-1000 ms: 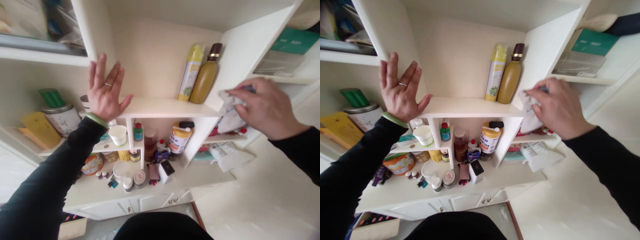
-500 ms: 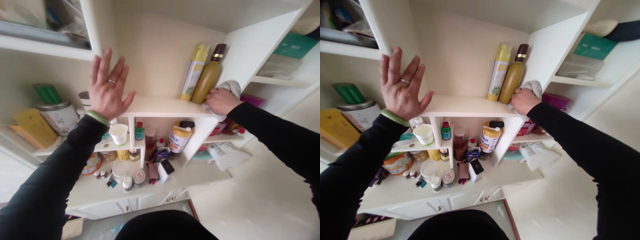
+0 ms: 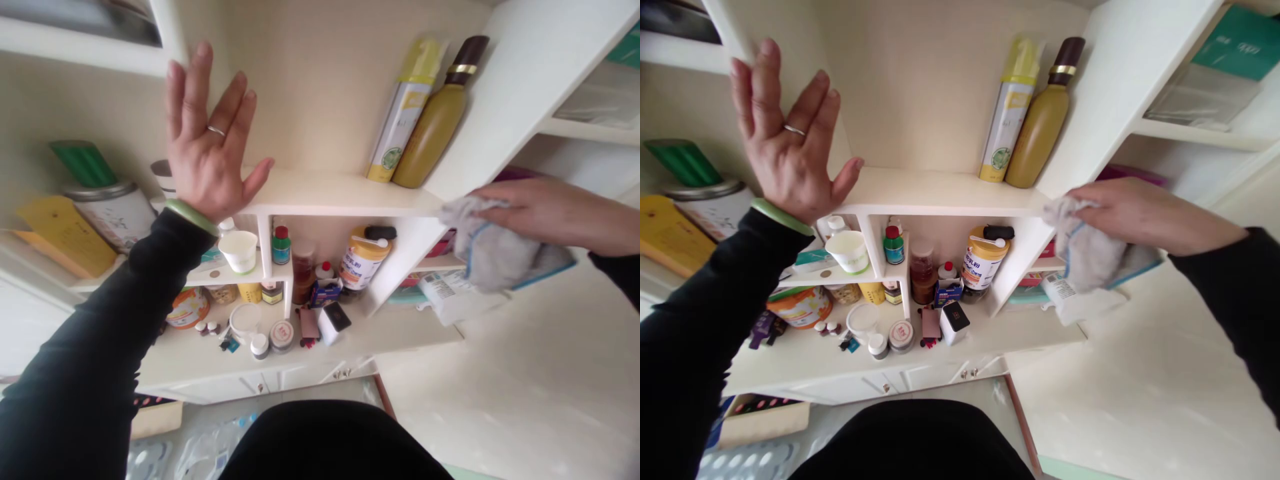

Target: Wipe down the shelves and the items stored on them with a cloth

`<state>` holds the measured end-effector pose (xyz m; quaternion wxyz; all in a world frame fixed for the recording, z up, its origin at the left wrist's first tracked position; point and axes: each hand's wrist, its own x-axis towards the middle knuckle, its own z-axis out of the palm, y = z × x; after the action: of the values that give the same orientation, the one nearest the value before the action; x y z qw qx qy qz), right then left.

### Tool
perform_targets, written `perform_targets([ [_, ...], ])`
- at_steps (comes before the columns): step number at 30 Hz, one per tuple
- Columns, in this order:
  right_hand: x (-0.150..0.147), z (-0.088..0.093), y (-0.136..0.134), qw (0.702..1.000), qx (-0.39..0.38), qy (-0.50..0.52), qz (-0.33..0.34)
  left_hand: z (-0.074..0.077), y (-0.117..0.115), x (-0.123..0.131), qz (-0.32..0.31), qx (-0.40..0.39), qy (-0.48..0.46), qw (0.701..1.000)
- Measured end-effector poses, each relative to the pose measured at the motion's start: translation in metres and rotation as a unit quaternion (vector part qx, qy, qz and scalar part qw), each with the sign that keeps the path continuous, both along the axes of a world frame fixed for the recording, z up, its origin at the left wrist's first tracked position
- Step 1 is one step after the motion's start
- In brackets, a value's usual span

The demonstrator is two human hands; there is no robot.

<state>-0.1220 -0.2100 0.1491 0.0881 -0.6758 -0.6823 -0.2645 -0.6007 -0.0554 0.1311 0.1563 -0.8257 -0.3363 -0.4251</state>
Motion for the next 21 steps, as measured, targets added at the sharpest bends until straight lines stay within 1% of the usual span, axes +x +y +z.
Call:
perform_targets([
  [1, -0.003, -0.005, -0.001, 0.999, 0.023, 0.013, -0.021, -0.001, 0.001, 0.000, 0.000, 0.004, -0.004, 1.000],
  [2, -0.007, -0.012, 0.000, 0.997, 0.064, 0.021, -0.041, -0.001, 0.001, 0.000, -0.002, 0.007, -0.009, 1.000],
  [4, -0.017, -0.032, 0.005, 0.989, 0.139, 0.004, -0.050, -0.003, 0.002, -0.001, -0.007, 0.013, -0.022, 1.000],
  [5, -0.021, -0.043, 0.010, 0.988, 0.145, -0.013, -0.044, -0.004, 0.002, -0.001, -0.009, 0.020, -0.026, 0.999],
  [7, -0.026, -0.066, 0.020, 0.991, 0.124, -0.032, -0.037, -0.006, 0.003, -0.002, -0.008, 0.038, -0.026, 0.999],
  [8, -0.027, -0.075, 0.026, 0.990, 0.125, -0.029, -0.050, -0.008, 0.005, -0.002, -0.009, 0.045, -0.023, 0.999],
  [10, -0.032, -0.086, 0.039, 0.983, 0.156, 0.000, -0.097, -0.010, 0.008, -0.003, -0.009, 0.057, -0.017, 0.998],
  [11, -0.039, -0.089, 0.045, 0.978, 0.174, 0.018, -0.110, -0.010, 0.009, -0.004, -0.008, 0.066, -0.012, 0.998],
  [12, -0.049, -0.090, 0.050, 0.976, 0.184, 0.031, -0.110, -0.011, 0.011, -0.005, -0.007, 0.077, -0.003, 0.997],
  [14, -0.082, -0.087, 0.061, 0.980, 0.182, 0.043, -0.068, -0.013, 0.014, -0.007, 0.001, 0.111, 0.019, 0.994],
  [16, -0.130, -0.081, 0.070, 0.988, 0.151, 0.027, 0.011, -0.014, 0.015, -0.008, 0.010, 0.135, 0.028, 0.990],
  [18, -0.186, -0.073, 0.079, 0.990, 0.107, 0.009, 0.087, -0.016, 0.014, -0.008, 0.022, 0.134, 0.024, 0.990],
  [20, -0.237, -0.064, 0.085, 0.989, 0.069, -0.014, 0.130, -0.017, 0.013, -0.009, 0.031, 0.123, 0.030, 0.991],
  [21, -0.256, -0.060, 0.088, 0.987, 0.062, -0.030, 0.144, -0.017, 0.013, -0.010, 0.034, 0.120, 0.037, 0.992],
])
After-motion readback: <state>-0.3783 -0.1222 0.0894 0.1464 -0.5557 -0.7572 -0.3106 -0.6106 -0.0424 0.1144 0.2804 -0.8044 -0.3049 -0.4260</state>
